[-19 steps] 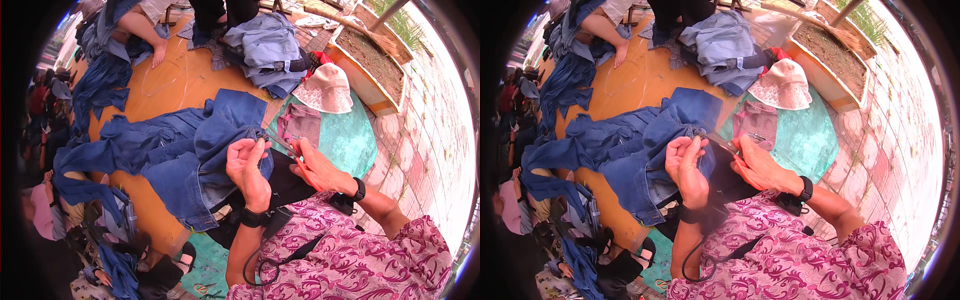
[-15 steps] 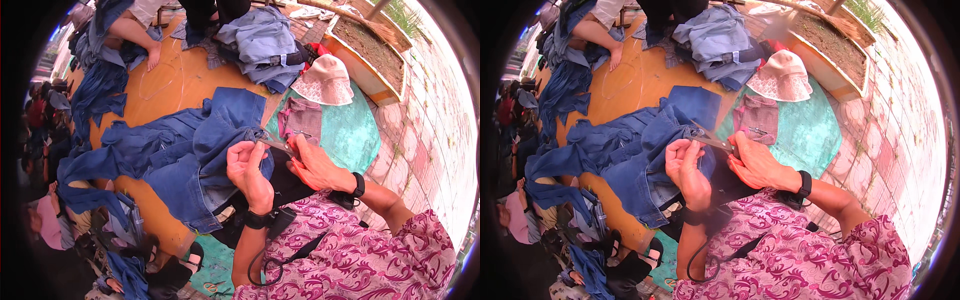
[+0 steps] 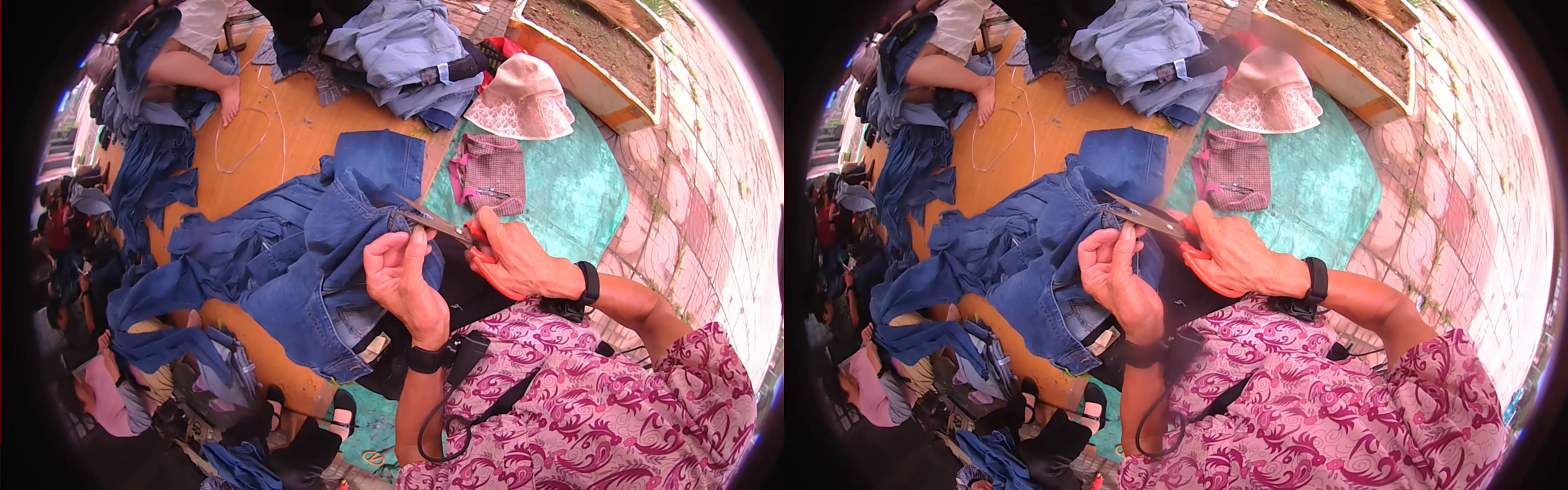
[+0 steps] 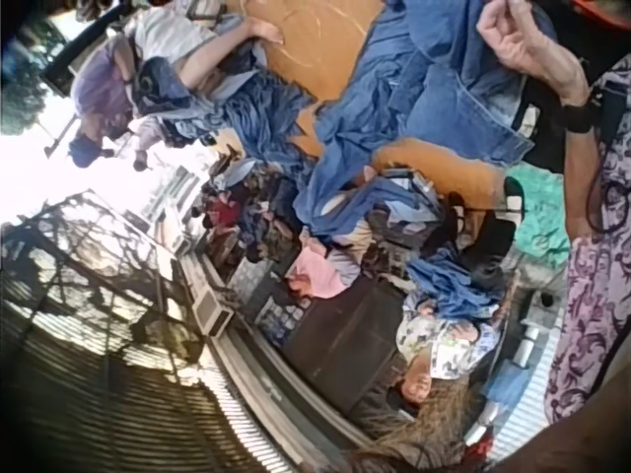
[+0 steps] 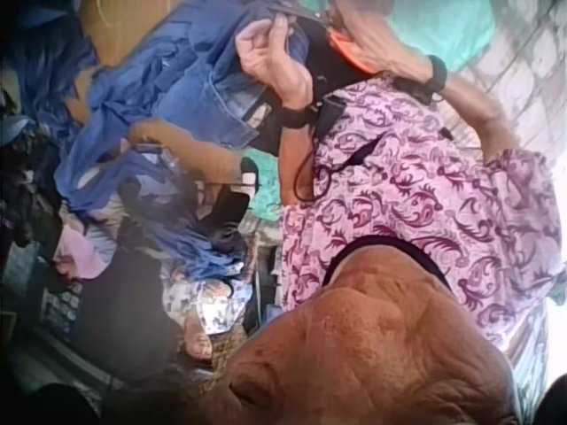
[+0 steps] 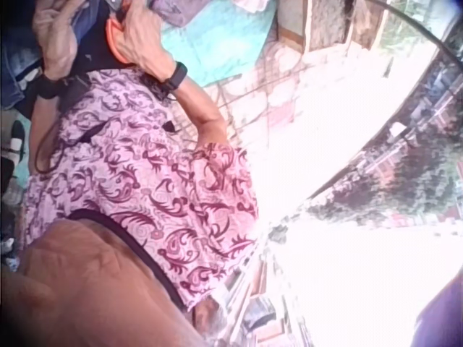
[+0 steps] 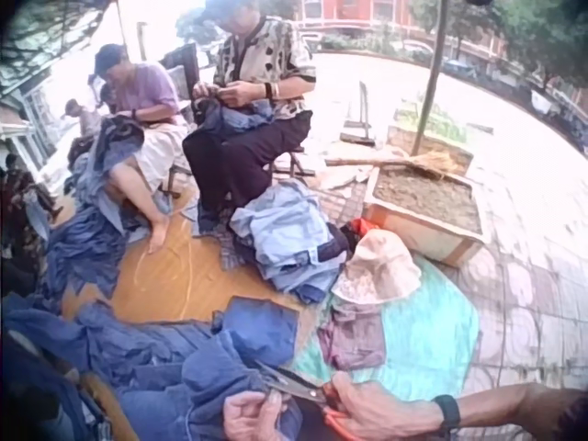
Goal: The person trims loose threads from denim pants using shears, moves a cushion, and then trims threads from the waistband and pockets of another pair of jeans.
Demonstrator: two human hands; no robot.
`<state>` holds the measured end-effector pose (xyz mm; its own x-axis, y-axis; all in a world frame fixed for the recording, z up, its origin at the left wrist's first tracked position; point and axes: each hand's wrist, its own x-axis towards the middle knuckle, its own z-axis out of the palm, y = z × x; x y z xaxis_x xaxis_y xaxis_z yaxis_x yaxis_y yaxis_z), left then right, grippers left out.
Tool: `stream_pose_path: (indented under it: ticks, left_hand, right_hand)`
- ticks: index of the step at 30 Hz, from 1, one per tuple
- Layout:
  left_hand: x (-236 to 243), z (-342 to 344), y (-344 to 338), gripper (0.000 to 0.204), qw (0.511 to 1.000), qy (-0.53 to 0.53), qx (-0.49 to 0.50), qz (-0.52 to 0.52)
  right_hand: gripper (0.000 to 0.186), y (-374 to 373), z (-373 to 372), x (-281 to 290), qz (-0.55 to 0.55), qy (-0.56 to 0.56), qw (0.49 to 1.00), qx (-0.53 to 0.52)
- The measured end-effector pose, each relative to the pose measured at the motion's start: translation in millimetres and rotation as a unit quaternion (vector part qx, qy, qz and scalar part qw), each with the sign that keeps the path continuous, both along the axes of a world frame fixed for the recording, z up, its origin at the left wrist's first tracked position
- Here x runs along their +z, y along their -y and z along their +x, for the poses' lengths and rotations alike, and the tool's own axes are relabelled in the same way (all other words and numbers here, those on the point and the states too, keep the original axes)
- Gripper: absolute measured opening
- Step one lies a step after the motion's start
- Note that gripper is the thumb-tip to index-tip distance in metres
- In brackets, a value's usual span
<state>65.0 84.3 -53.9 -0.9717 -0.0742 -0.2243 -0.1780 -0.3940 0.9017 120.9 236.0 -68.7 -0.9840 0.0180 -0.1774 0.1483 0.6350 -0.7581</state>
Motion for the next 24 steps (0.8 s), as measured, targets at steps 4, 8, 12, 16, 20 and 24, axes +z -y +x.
stream_pose_path:
  ticks: [4,8,12,16,20,24]
  left_hand:
    - [2,0,5,0.014,0.999,-0.016,-0.008,-0.031]
    - [-1,1,2,0.014,0.999,-0.009,-0.011,-0.034]
    - [-1,2,1,0.014,0.999,-0.009,-0.013,-0.035]
    - [0,1,-2,0.015,0.999,-0.003,-0.012,-0.036]
    - [-4,1,1,0.016,0.999,-0.012,-0.015,-0.032]
    - [-1,1,12,0.017,0.999,0.003,0.010,-0.030]
  right_hand:
    - [0.037,5,-1,-4,-0.009,-0.022,1.000,0.002]
    - [0.034,0,0,-12,-0.007,-0.016,1.000,-0.004]
    - [0.031,-3,1,-14,-0.026,-0.022,0.999,-0.007]
    - [0.029,-8,3,-22,-0.095,-0.045,0.994,-0.044]
    - [0.030,-22,-10,-28,-0.269,0.013,0.937,-0.224]
    - [0.032,7,-39,1,-0.404,-0.049,0.897,-0.173]
